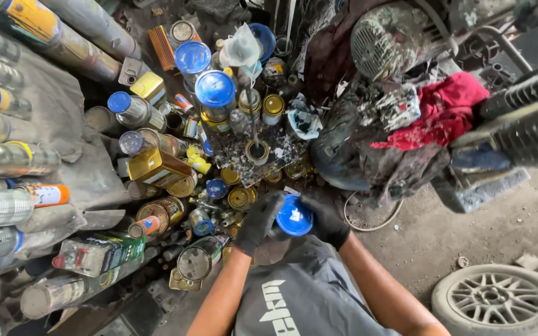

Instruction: The person sorts through a cluttered pile of paint cans and containers in a workshop. They pick up various cans, open some with a tool, and move them around within the pile.

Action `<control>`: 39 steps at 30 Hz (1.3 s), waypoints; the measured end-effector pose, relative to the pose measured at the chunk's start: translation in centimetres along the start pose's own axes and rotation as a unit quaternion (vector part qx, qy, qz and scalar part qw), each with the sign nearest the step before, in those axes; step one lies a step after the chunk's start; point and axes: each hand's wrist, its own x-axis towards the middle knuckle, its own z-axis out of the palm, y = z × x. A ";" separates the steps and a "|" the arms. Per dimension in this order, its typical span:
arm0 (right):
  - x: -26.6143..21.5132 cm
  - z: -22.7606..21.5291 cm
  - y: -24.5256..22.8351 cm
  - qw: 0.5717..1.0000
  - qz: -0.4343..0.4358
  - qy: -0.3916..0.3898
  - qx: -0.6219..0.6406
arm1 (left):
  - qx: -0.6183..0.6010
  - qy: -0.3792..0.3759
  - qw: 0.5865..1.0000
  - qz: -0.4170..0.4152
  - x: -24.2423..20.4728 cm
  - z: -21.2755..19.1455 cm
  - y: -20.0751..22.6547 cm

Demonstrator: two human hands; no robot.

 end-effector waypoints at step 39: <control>6.6 4.6 -14.3 0.870 0.039 0.160 -0.464 | 0.217 0.271 0.927 -0.142 -5.3 -7.9 -10.6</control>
